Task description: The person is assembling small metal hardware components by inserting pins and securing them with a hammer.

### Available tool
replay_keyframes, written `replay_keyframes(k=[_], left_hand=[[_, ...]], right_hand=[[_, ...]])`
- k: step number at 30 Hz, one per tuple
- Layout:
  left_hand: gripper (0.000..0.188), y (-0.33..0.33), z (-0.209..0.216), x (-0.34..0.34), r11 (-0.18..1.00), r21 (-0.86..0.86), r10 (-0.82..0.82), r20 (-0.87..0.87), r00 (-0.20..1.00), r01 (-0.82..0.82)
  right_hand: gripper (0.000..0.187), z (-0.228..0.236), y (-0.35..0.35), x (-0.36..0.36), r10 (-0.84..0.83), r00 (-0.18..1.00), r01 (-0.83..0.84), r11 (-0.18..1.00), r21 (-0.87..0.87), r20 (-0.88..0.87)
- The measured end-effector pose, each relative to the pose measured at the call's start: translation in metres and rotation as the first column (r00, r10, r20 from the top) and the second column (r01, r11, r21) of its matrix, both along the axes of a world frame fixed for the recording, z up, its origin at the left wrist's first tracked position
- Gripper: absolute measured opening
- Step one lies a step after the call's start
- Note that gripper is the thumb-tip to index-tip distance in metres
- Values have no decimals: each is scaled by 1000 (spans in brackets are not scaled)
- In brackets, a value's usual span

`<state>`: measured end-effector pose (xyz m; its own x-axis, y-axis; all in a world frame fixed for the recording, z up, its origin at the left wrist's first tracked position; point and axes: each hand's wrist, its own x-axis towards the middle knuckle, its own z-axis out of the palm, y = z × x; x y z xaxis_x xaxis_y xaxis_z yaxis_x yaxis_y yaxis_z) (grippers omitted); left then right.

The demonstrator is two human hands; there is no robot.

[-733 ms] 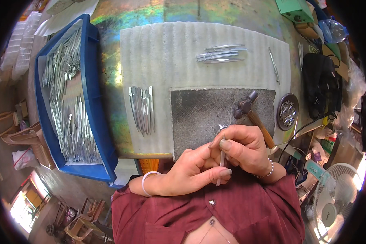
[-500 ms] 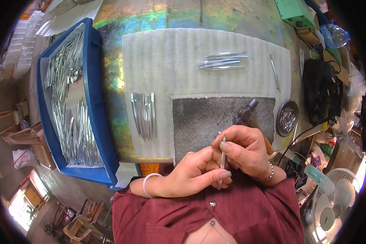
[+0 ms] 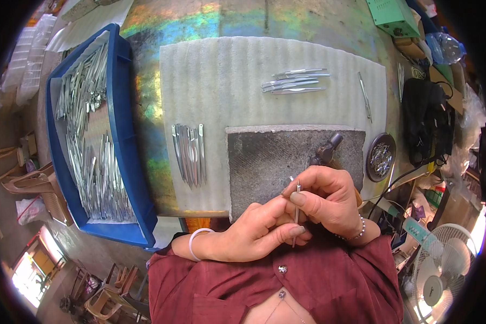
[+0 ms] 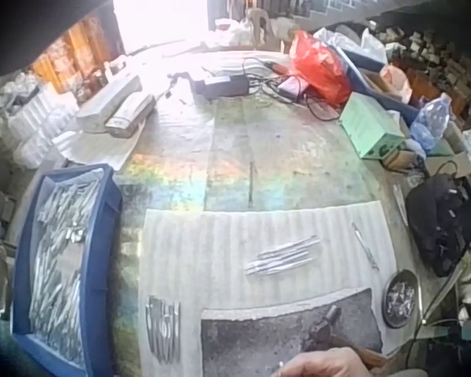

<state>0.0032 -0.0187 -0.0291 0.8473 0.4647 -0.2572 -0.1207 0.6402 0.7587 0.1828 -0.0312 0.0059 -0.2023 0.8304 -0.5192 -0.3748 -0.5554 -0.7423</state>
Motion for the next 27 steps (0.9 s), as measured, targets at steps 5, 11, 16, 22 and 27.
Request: replay_keyframes(k=[5, 11, 16, 22, 27], left_hand=[[16, 0, 1, 0, 1000, -8, -18, 37, 999, 18], [17, 1, 3, -4, 996, -80, -34, 47, 998, 38], [16, 4, 9, -5, 999, -44, 23, -1, 1000, -23], [25, 2, 9, -8, 971, 217, 121, -88, 989, -100], [29, -2, 10, -8, 956, 269, 149, -116, 982, -113]], right_hand=[[8, -1, -2, 1, 41, 998, -41, 999, 10, 37], [7, -1, -3, -2, 49, 996, -51, 998, 27, 70], [10, -4, -7, -5, -2, 1000, 1, 993, 116, 4], [15, -5, -13, -1, 11, 1000, -12, 998, 59, 2], [17, -5, -16, 0, 19, 1000, -18, 998, 52, -15]])
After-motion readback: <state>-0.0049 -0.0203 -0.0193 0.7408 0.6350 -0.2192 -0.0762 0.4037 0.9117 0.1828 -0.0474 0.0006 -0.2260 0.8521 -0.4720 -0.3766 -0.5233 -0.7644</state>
